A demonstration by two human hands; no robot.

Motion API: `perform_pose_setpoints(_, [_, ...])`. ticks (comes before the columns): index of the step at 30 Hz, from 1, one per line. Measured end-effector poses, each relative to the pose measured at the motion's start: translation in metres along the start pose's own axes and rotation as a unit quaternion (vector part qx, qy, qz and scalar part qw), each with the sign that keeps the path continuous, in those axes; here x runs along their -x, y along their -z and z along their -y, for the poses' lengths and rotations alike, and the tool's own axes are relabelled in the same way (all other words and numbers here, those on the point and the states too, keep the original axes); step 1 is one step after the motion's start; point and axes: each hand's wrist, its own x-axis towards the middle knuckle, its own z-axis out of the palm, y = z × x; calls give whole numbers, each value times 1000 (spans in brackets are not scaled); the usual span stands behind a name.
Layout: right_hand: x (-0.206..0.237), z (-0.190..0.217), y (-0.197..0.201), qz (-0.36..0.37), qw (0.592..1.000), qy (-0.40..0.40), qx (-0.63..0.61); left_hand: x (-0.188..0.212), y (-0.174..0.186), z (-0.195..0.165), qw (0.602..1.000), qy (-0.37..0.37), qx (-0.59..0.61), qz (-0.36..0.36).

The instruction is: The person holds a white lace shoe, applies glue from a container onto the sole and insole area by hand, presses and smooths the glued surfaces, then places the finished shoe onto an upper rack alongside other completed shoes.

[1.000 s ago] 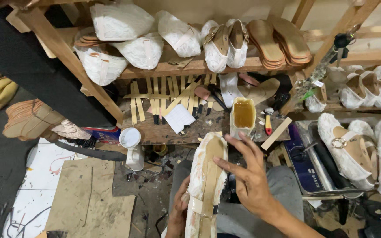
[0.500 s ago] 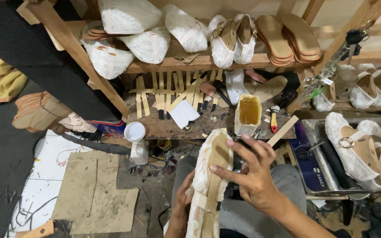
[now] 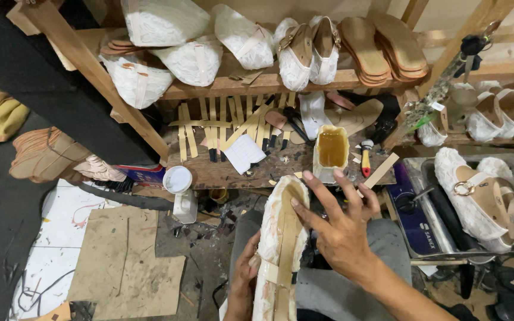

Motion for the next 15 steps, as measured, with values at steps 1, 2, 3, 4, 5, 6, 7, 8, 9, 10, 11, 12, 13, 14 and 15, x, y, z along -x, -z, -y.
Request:
perform_pose_setpoints(1, [-4,3,1,12,1000,-9,3,0,3,3,1000,-3,1,6])
perform_pose_setpoints(2, [-8,5,3,31,999,-9,-37,0,6,7,1000,-6,-2,2])
perform_pose_setpoints(3, [-15,3,4,47,996,-8,-76,-1,11,11,1000,-11,-6,1])
perform_pose_setpoints(4, [-22,0,4,61,991,-5,-116,-4,16,15,1000,-19,-11,0])
perform_pose_setpoints(5, [-30,-7,2,51,988,-21,-143,-8,21,18,998,25,35,-42])
perform_pose_setpoints(6, [-41,-20,-2,43,984,-41,-170,-9,26,21,990,73,81,-85])
perform_pose_setpoints(7, [-49,-35,-7,37,978,-62,-197,-9,31,24,976,122,126,-128])
perform_pose_setpoints(8, [-58,-55,-12,57,976,-134,-165,-8,35,25,978,118,149,-80])
perform_pose_setpoints(9, [-64,-76,-19,74,968,-202,-131,-9,39,25,978,112,171,-29])
perform_pose_setpoints(10, [-66,-90,-30,114,963,-224,-97,-9,41,24,975,105,193,22])
perform_pose_setpoints(11, [-66,-101,-41,154,955,-246,-63,-9,41,23,971,116,209,20])
perform_pose_setpoints(12, [-63,-109,-51,143,972,-185,-31,-8,40,22,966,128,226,16])
perform_pose_setpoints(13, [-61,-114,-57,133,983,-123,2,-7,38,22,960,141,243,11])
perform_pose_setpoints(14, [-64,-115,-57,123,990,-60,33,-6,35,21,965,125,230,19])
perform_pose_setpoints(15, [-66,-114,-56,147,986,-69,37,-6,32,21,970,108,216,25])
